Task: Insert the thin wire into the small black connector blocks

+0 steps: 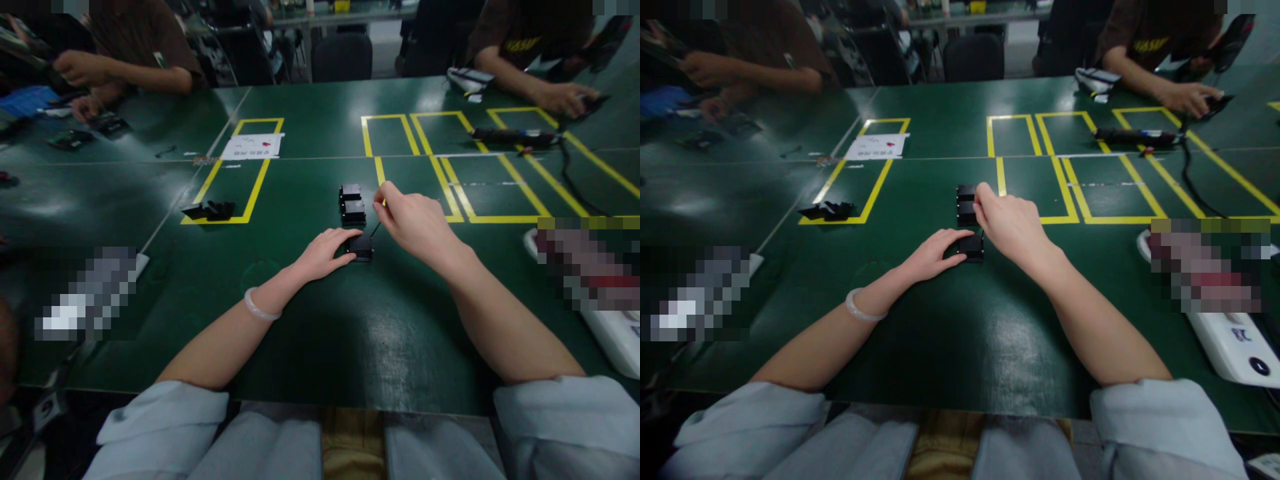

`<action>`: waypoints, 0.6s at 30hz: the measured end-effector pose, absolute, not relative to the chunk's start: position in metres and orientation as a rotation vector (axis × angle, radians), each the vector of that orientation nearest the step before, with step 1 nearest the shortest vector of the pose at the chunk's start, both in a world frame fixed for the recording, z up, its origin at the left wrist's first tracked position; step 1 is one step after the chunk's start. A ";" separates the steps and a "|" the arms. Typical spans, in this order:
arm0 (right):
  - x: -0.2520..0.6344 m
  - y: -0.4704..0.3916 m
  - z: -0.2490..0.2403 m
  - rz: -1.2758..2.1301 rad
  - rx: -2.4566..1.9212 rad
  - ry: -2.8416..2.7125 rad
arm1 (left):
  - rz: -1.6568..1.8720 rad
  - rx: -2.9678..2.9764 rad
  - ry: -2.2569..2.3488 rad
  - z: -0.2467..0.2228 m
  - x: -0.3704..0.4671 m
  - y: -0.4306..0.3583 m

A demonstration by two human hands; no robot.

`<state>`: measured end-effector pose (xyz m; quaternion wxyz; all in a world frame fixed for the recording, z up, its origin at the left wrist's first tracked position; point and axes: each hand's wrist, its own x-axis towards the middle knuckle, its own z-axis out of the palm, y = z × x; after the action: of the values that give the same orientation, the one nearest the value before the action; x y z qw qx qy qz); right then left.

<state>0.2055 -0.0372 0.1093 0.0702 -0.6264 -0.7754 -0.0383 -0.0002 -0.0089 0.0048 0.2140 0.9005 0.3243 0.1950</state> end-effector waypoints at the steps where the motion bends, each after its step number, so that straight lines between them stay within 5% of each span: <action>1: 0.206 -0.037 0.109 -0.120 -1.888 -2.337 | 0.541 2.496 0.900 0.005 0.000 -0.009; 18: 0.206 -0.037 0.109 -0.141 -1.877 -2.344 | 0.527 2.497 0.918 0.007 -0.001 -0.010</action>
<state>0.2056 -0.0374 0.1086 0.0674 -0.6229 -0.7780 -0.0466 -0.0006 -0.0097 0.0067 0.2131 0.8995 0.3308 0.1897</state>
